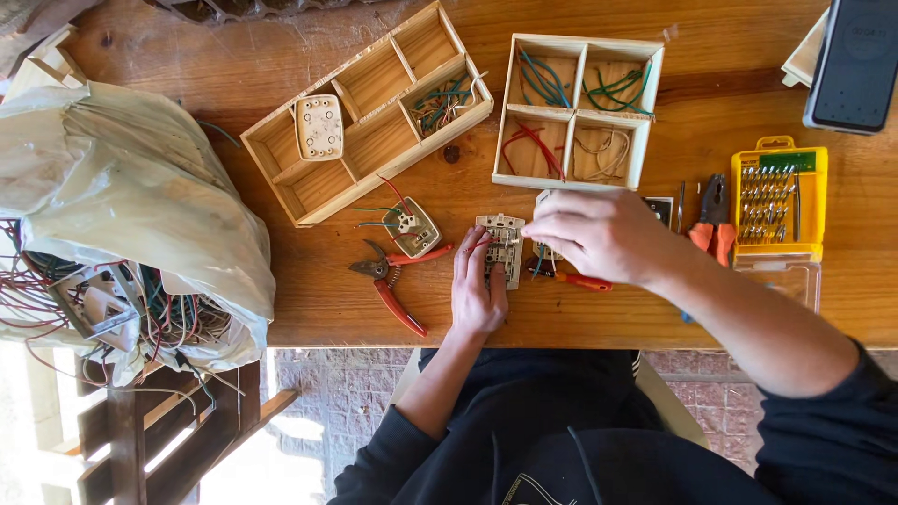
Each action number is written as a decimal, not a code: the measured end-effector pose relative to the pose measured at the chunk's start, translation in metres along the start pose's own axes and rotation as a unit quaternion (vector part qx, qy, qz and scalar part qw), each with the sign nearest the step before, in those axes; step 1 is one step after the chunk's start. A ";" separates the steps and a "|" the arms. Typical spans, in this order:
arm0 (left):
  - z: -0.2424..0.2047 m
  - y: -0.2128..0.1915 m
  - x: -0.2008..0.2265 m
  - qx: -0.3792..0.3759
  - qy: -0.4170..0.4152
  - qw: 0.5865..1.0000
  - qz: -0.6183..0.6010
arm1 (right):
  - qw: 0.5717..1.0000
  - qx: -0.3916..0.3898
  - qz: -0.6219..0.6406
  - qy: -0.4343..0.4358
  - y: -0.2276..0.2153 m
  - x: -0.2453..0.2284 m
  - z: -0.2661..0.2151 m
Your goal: The person assembles electrical components on a wooden workbench. They insert wires into terminal blocks, secure them with a screwdriver, and use wire cutters to trim excess wire. The person handles multiple small electrical boxes and wires throughout the process.
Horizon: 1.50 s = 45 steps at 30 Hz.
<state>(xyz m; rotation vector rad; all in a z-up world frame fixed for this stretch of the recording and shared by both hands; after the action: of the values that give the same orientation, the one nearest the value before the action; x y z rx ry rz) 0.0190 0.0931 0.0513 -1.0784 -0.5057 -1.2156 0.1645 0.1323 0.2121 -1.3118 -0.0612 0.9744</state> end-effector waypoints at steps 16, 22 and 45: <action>-0.017 -0.042 0.022 0.068 0.018 0.987 -0.142 | 0.969 0.106 0.158 0.155 0.064 -0.007 -0.102; -0.020 -0.022 0.067 -0.045 0.047 0.989 -0.136 | 0.966 0.120 0.161 0.162 0.069 -0.019 -0.119; -0.042 -0.047 0.075 -0.109 -0.069 0.984 -0.122 | 0.966 0.176 0.164 0.091 0.082 -0.039 -0.145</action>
<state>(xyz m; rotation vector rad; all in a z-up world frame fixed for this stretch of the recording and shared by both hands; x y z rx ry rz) -0.0089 0.0210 0.1107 -1.3221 -0.6373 -1.4425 0.1732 -0.0105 0.1175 -1.0927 0.4653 1.0801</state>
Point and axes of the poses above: each hand's wrist, its own z-axis towards the middle knuckle, its own y-axis out of the palm, x = y × z, the point moved 10 cm from there along z, towards the middle knuckle, and after that the axes turned 5 degrees about -z, right-handed, at the moved point
